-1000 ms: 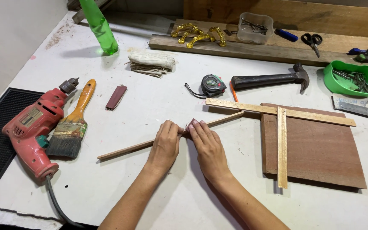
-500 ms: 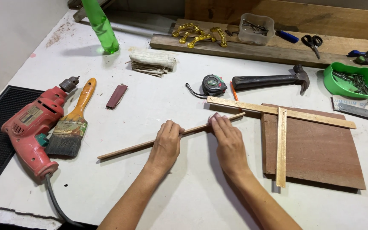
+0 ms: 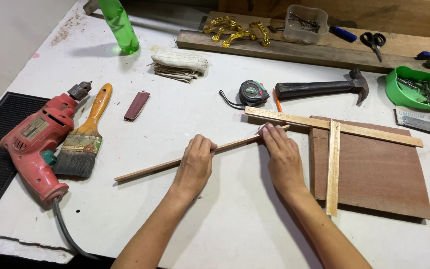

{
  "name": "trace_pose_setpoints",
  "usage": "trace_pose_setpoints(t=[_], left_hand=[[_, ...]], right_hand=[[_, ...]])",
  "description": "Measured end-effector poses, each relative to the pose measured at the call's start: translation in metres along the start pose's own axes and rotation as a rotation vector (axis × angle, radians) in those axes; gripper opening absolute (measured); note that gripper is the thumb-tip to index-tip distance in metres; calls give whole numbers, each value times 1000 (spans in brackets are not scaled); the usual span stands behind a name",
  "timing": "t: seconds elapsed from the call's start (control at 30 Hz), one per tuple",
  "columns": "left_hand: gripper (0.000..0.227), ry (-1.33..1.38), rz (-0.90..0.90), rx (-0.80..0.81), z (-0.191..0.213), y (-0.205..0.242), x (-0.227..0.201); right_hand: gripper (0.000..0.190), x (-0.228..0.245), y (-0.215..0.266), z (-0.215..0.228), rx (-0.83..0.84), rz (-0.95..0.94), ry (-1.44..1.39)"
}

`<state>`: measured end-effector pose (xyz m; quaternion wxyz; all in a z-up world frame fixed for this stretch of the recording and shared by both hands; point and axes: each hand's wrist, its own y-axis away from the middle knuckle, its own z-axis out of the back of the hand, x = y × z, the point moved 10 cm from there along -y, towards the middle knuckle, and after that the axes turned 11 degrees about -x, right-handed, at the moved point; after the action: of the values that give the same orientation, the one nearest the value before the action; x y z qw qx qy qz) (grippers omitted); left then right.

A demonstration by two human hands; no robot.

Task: The recorder is sanding and measuring small wooden strips to assemble a frame.

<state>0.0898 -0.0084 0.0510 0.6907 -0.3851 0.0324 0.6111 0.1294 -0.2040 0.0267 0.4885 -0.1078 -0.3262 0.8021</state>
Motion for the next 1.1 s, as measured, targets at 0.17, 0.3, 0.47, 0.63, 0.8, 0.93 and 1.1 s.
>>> trace_pose_setpoints(t=[0.17, 0.3, 0.47, 0.63, 0.8, 0.93, 1.1], left_hand=[[4, -6, -14, -18, -4, 2, 2], [5, -1, -4, -9, -8, 4, 7], [7, 3, -33, -36, 1, 2, -1], [4, 12, 0, -8, -3, 2, 5], [5, 0, -10, -17, -2, 2, 4], [4, -57, -84, -52, 4, 3, -4], [11, -372, -216, -4, -22, 16, 1]], right_hand=[[64, -17, -1, 0, 7, -57, 58], [57, 39, 0, 8, -44, -38, -98], [65, 89, 3, 0, 5, 31, -192], [70, 54, 3, -3, -2, 56, -84], [65, -10, -8, 6, 51, -117, -26], [64, -14, -3, 5, 48, -141, -7], [55, 73, -3, 26, 0, 7, -251]])
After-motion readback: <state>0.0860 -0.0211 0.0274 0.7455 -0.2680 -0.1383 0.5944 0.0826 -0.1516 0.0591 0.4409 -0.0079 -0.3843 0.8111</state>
